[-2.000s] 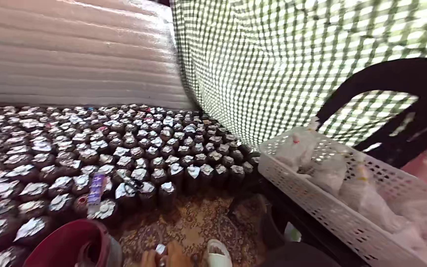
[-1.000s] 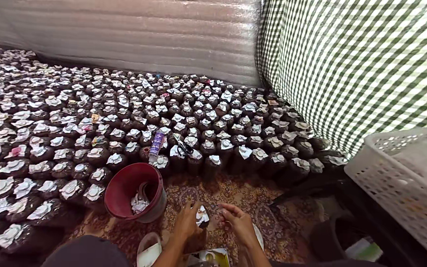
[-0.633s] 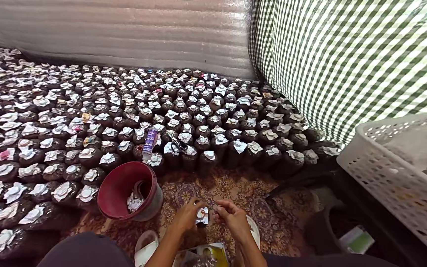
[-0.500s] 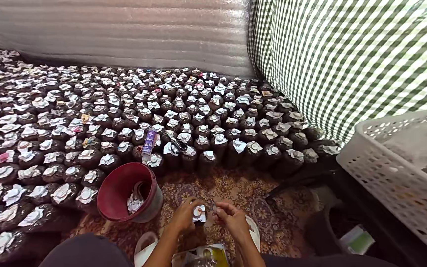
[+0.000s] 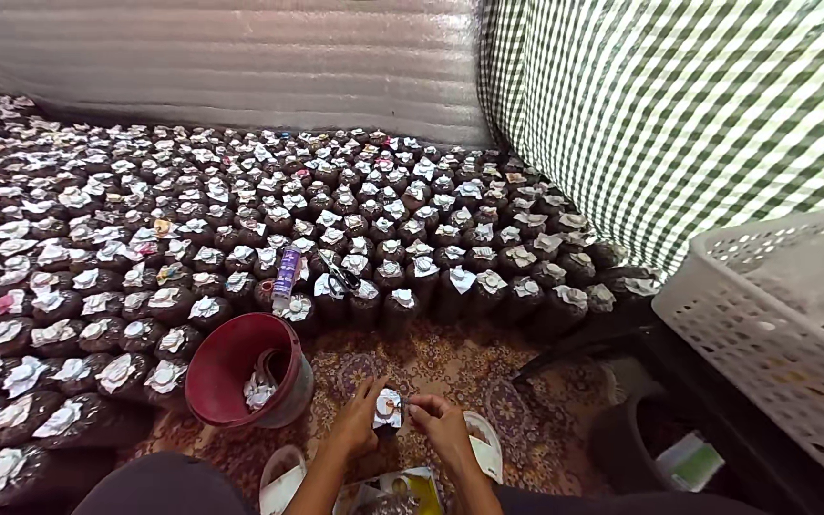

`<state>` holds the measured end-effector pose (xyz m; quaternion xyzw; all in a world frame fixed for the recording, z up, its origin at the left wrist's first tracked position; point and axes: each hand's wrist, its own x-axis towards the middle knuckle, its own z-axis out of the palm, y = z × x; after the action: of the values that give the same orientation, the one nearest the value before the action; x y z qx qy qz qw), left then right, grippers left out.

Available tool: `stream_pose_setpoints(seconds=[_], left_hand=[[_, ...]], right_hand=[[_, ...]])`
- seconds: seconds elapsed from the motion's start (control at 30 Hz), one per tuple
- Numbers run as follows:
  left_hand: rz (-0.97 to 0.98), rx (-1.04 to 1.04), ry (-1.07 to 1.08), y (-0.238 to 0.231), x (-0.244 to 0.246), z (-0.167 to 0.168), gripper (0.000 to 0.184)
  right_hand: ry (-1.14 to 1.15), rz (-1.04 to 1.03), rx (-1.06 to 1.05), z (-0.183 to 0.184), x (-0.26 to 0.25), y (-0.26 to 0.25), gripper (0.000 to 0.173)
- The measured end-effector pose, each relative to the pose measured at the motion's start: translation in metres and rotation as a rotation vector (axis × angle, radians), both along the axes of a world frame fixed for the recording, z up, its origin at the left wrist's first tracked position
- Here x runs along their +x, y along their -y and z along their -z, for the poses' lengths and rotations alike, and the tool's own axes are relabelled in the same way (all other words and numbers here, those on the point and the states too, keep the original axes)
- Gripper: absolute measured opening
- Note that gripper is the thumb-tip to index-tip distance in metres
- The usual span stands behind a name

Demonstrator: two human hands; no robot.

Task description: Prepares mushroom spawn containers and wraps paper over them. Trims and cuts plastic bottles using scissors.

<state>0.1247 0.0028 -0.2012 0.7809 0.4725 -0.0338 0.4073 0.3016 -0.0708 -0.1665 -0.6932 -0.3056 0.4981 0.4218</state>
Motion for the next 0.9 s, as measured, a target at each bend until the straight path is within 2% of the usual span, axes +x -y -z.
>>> stream_pose_setpoints(seconds=[0.2, 0.27, 0.37, 0.47, 0.5, 0.53, 0.6, 0.7, 0.8, 0.9], left_hand=[[-0.07, -0.012, -0.01, 0.007, -0.01, -0.008, 0.126], [-0.091, -0.04, -0.017, 0.005, -0.014, -0.016, 0.122], [-0.118, -0.027, -0.008, 0.003, -0.016, -0.029, 0.094], [-0.217, 0.039, 0.095, 0.001, -0.017, -0.041, 0.047], [-0.26, 0.052, 0.146, 0.0, -0.016, -0.044, 0.036], [-0.29, 0.041, 0.2, -0.001, -0.016, -0.046, 0.035], [-0.305, -0.026, 0.305, 0.0, -0.012, -0.05, 0.037], [-0.34, -0.157, 0.409, 0.005, -0.007, -0.048, 0.023], [-0.58, -0.492, 0.637, 0.004, -0.007, -0.058, 0.014], [-0.827, -0.748, 0.935, 0.002, -0.009, -0.071, 0.028]], right_hand=[[0.024, 0.02, -0.02, 0.002, 0.001, 0.002, 0.011], [0.007, 0.002, -0.026, 0.002, 0.0, 0.0, 0.013], [-0.026, -0.012, -0.023, 0.001, -0.001, -0.002, 0.015], [-0.054, -0.004, -0.005, -0.001, -0.004, -0.003, 0.015], [-0.07, 0.002, 0.008, -0.002, -0.005, -0.003, 0.015], [-0.085, 0.008, 0.018, -0.005, -0.006, -0.003, 0.016], [-0.113, 0.021, 0.03, -0.012, -0.008, -0.003, 0.018], [-0.118, 0.015, 0.054, -0.019, -0.01, -0.004, 0.019], [-0.04, -0.033, 0.076, -0.018, -0.008, -0.003, 0.018], [0.07, -0.094, 0.126, -0.012, -0.011, -0.005, 0.016]])
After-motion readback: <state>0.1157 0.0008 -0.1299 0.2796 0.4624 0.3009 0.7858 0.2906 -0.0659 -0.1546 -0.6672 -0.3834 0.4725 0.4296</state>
